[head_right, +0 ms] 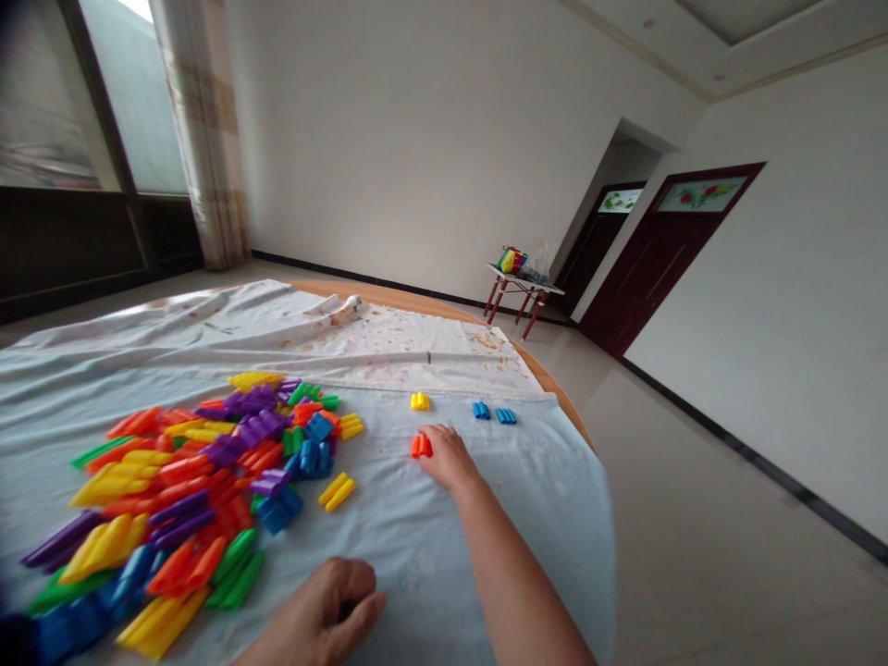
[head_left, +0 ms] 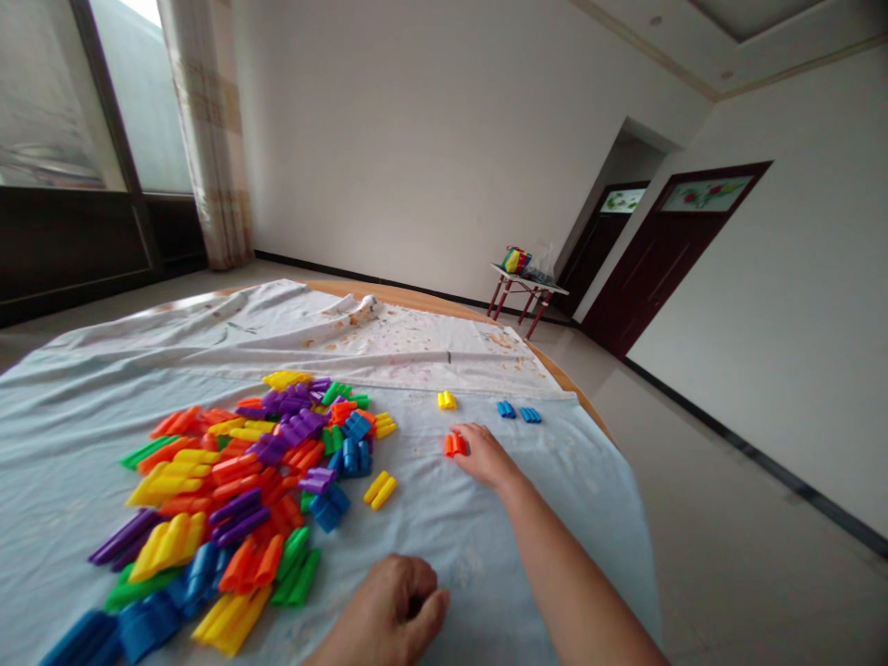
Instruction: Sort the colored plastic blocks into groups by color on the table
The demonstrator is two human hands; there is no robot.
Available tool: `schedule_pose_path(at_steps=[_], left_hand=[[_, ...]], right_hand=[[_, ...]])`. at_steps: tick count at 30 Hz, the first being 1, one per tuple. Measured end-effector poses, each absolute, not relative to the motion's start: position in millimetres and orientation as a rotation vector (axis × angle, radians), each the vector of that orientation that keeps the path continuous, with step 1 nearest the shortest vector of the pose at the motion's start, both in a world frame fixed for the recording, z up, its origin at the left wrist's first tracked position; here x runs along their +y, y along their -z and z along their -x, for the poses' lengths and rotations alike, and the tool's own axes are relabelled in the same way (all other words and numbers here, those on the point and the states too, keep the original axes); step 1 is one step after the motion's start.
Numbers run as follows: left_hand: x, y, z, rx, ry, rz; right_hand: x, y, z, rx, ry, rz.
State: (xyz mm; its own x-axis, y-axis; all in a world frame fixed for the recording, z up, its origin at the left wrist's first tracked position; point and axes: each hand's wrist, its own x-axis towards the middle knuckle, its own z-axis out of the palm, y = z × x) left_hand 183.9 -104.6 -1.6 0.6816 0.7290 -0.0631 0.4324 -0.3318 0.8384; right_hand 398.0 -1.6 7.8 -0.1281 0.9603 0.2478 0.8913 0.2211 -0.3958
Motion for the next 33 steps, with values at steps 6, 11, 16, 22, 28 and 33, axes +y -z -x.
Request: schedule_pose_path(at_steps=[6, 11, 16, 22, 28, 33], left_hand=[[-104.4, 3.4, -183.7, 0.901, -0.412, -1.971], [-105.4, 4.6, -182.6, 0.902, -0.410, -1.965], [-105.9, -2.0, -182.7, 0.896, -0.404, -1.966], [-105.4, -1.8, -184.0, 0.897, -0.396, -1.969], [-104.7, 5.0, -183.3, 0.894, -0.414, -1.969], [-104.6, 0.9, -182.7, 0.895, -0.419, -1.968]], right_hand=[[-3.3, -1.5, -404.0, -1.979, -0.279, 1.725], [-10.0, -5.6, -404.4, -1.988, -0.379, 1.664], [-15.9, -4.8, -404.1, -2.000, -0.440, 1.642], [-17.0, 3.2, -405.0, -1.875, -0.498, 1.608], [-16.7, 7.6, -407.2, -1.795, -0.528, 1.589], [-17.4, 9.8, -410.1, -1.789, -0.515, 1.557]])
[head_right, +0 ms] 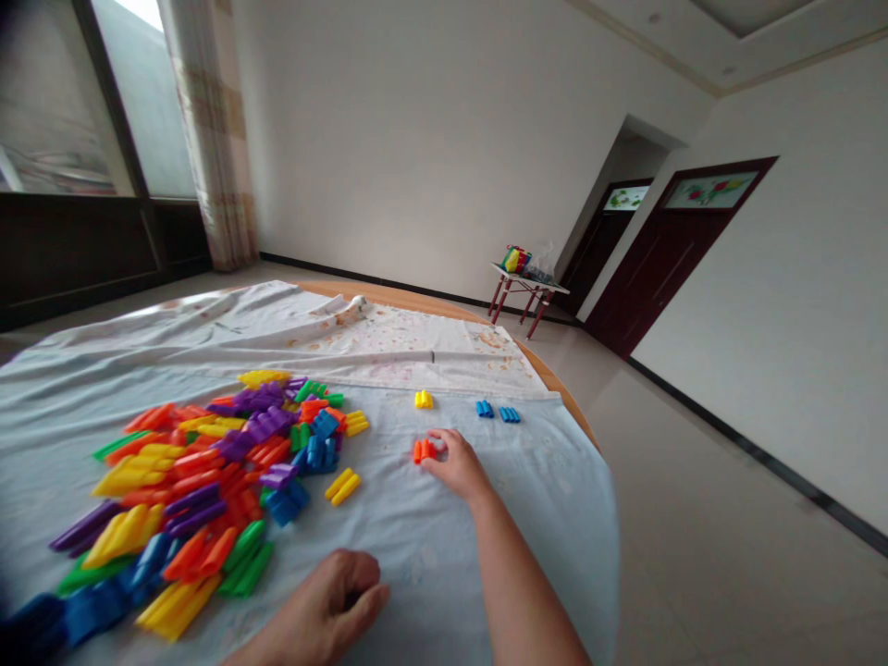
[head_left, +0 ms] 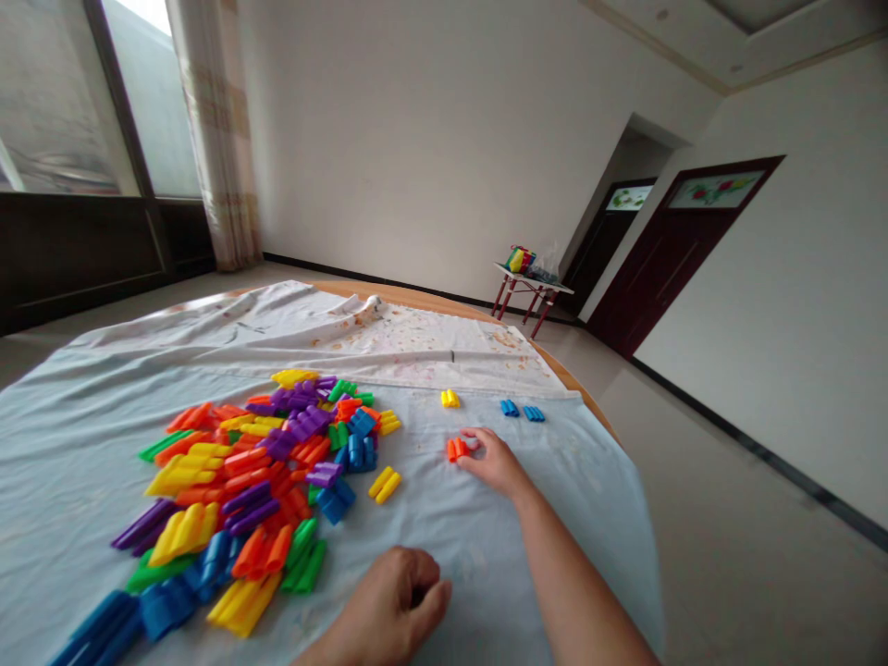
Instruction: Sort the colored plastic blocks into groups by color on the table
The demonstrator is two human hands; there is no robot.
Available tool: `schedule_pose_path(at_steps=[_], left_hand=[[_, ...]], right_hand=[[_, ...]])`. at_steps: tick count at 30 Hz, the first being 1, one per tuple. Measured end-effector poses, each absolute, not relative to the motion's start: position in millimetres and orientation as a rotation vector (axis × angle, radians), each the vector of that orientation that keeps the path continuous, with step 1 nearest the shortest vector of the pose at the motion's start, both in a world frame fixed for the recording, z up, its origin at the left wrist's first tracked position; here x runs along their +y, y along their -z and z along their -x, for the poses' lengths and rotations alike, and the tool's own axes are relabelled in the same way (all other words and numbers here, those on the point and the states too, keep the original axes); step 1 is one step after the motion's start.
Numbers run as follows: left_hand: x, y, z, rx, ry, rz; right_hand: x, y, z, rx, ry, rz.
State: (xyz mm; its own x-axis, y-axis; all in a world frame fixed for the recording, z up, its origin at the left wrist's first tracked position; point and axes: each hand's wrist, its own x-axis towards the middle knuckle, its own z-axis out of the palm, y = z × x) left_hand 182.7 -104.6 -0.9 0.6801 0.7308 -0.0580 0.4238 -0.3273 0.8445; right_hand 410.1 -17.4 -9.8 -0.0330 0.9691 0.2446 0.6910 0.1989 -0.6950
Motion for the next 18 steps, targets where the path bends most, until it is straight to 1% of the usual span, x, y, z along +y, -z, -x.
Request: schedule_pose_path(at_steps=[5, 8, 12, 18], left_hand=[[-104.8, -0.5, -183.3, 0.883, -0.418, -1.965], [-105.4, 1.1, -183.6, 0.859, -0.425, -1.968], [-107.0, 3.0, -184.0, 0.850, -0.470, -1.979], [-109.8, 0.2, -183.8, 0.825, -0.588, -2.070]], right_hand=[[-16.2, 14.9, -413.5, -1.806, -0.542, 1.492], [-15.7, 12.2, -409.9, -1.732, -0.410, 1.490], [-21.8, 1.0, -388.4, -1.740, -0.298, 1.358], [-39.4, -8.0, -339.8, -2.016, -0.398, 1.135]])
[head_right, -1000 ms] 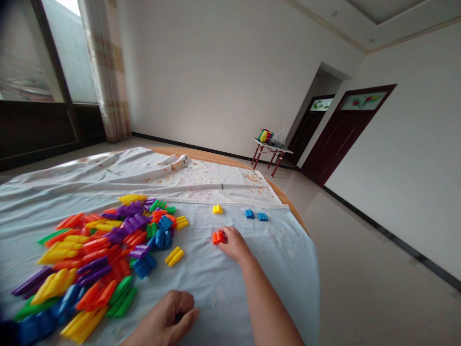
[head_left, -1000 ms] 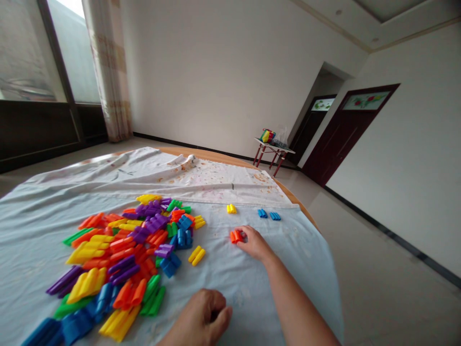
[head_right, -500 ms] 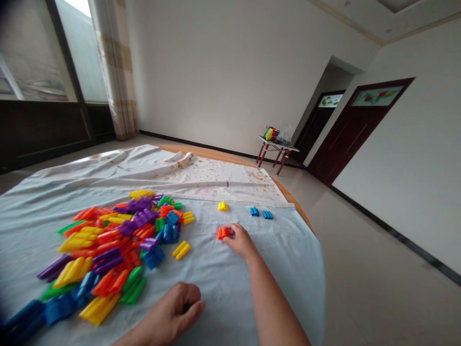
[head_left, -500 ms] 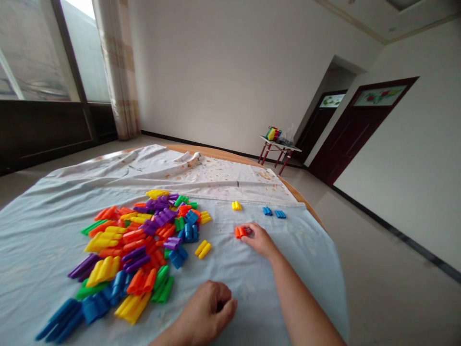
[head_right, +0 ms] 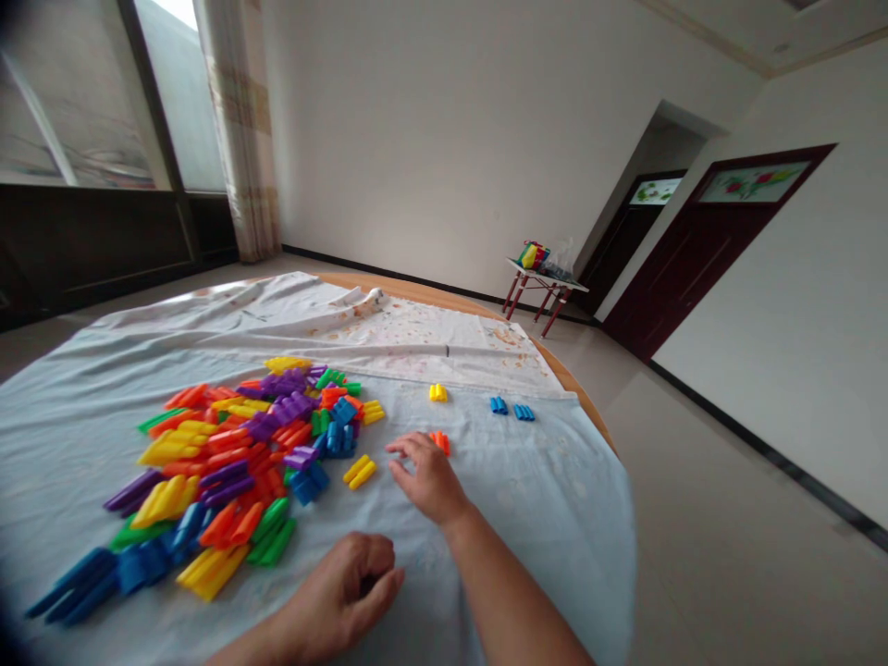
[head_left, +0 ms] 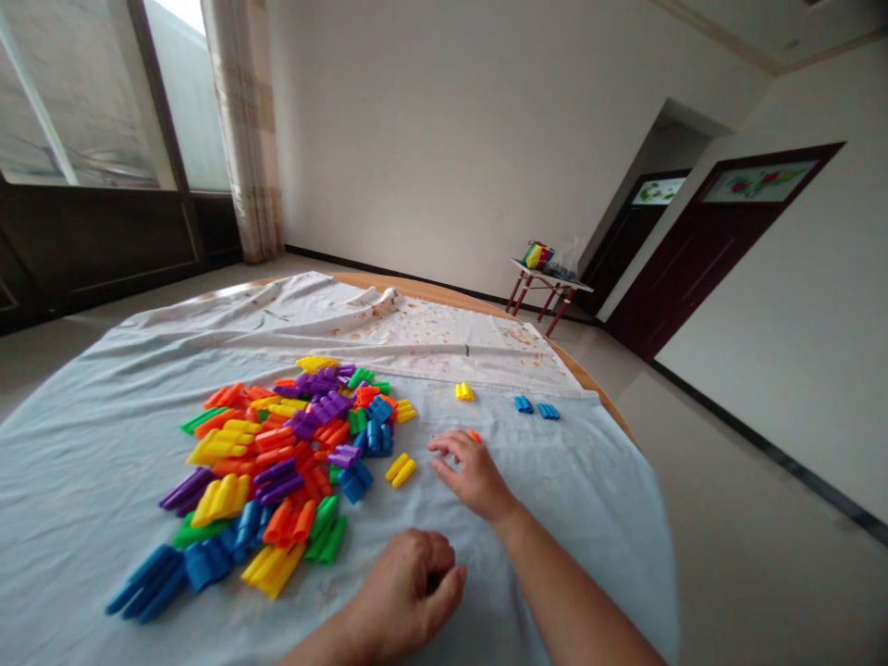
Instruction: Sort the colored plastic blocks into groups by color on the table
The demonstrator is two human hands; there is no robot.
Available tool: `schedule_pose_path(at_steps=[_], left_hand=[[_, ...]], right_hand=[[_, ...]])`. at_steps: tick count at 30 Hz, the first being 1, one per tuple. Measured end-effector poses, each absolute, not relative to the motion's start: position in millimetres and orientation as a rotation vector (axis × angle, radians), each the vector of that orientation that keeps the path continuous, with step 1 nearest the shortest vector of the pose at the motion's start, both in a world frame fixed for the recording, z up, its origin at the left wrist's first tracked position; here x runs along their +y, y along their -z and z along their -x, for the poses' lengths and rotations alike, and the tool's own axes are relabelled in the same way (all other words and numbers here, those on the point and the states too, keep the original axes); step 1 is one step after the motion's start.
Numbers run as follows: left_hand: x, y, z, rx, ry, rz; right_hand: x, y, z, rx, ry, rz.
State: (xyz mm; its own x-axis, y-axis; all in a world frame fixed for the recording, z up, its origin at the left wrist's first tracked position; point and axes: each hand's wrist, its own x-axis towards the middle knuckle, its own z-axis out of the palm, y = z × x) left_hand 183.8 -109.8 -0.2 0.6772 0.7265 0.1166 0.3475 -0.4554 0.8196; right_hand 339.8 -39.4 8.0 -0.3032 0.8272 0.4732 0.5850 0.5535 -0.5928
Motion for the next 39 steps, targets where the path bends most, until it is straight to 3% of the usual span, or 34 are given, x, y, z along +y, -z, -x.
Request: schedule_pose_path(at_steps=[12, 20, 31, 39], left_hand=[[-113.6, -2.3, -184.1, 0.773, -0.507, -2.076], [-110.9, -2.7, -182.9, 0.724, -0.534, -1.983], [-111.5, -4.8, -183.5, 0.798, -0.521, -2.010], [-110.7, -3.5, -183.2, 0.811, -0.532, -2.009]], right_hand=[[-26.4, -34.6, -257.5, -2.374, -0.359, 0.827], [-17.6, -27.0, -237.1, -2.620, -0.226, 0.933], [-16.1, -36.8, -288.1, -2.387, -0.430, 1.021], [17.9, -23.0, -276.7, -2.088, -0.218, 1.275]])
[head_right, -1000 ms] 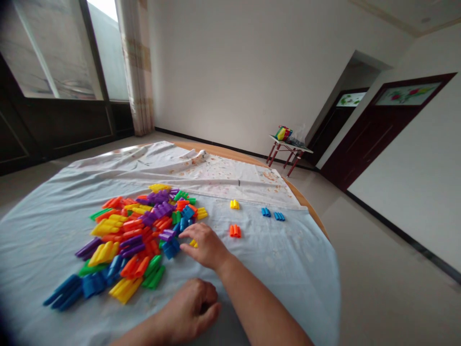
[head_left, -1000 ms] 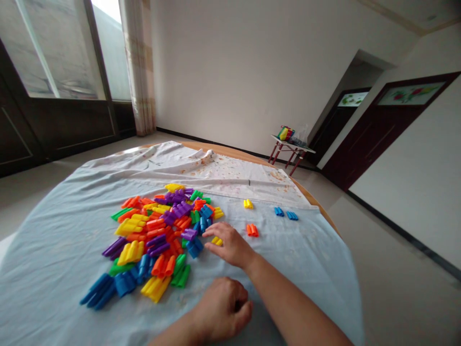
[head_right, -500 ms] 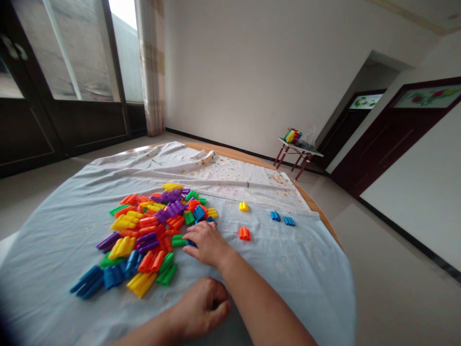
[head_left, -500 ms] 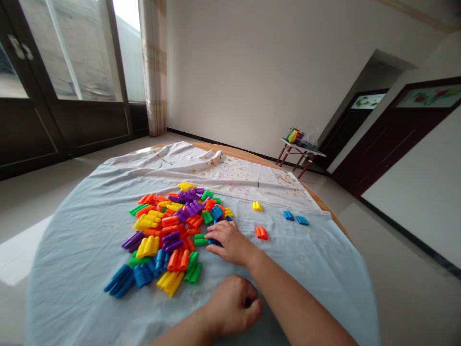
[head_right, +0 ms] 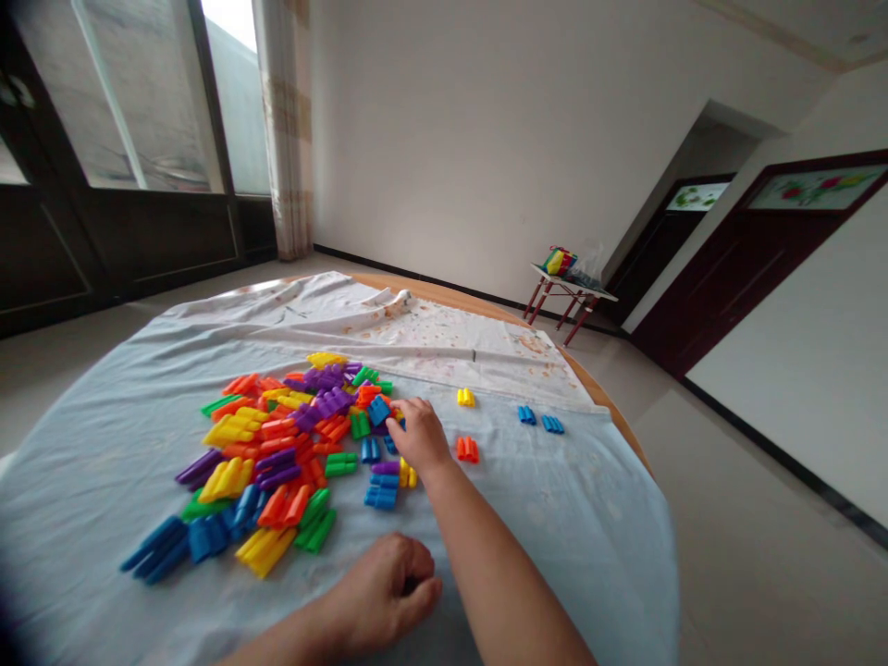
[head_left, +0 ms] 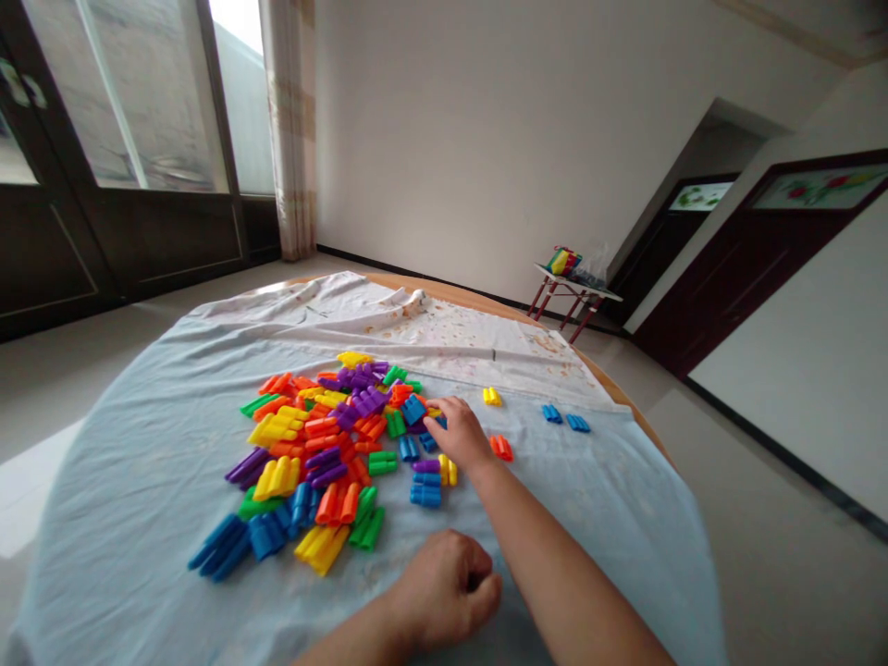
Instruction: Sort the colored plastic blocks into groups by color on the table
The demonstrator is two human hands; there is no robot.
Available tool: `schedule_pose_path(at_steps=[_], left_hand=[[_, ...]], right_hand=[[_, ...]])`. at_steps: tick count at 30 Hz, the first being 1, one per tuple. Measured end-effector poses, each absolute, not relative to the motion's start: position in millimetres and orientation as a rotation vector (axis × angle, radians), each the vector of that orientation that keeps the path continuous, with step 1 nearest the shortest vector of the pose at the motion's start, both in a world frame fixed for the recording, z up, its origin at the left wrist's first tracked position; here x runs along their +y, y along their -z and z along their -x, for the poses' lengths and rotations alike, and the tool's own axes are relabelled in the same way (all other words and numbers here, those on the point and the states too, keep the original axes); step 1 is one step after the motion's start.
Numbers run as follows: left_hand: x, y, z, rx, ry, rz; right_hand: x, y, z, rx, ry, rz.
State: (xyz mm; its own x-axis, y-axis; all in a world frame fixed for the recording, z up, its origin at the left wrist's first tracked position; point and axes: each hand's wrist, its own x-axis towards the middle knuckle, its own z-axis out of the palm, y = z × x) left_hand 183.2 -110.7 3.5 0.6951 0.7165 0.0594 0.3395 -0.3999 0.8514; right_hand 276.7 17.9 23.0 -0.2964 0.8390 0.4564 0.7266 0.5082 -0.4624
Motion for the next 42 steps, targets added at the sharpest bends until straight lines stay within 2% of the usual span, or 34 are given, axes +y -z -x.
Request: schedule_pose_path(at_steps=[5, 10, 15, 28, 32, 42], left_hand=[[-110.6, -3.5, -182.2, 0.777, -0.513, -1.954], [-110.3, -7.5, -182.3, 0.736, -0.512, -1.916], [-109.3, -8.6, -182.8, 0.709, -0.496, -1.902], [-110.4, -8.5, -183.6, 0.698, -0.459, -1.953], [-110.3, -7.9, -184.6, 0.684, -0.480, -1.954], [-106.4, 3.2, -184.8, 0.778, -0.446, -1.962]], right_hand=[[19.4, -16.6, -262.2, -2.030, -0.139, 1.279], [14.2, -15.8, -243.8, -2.308, -0.119, 1.107], [14.5, -12.5, -238.1, -2.442, -0.049, 1.210], [-4.1, -20.9, -239.7, -2.557, -0.120, 1.049], [-6.7, -21.7, -236.7, -2.643, -0.104, 1.116], [-31.7, -40.0, -290.7, -2.368, -0.301, 1.127]])
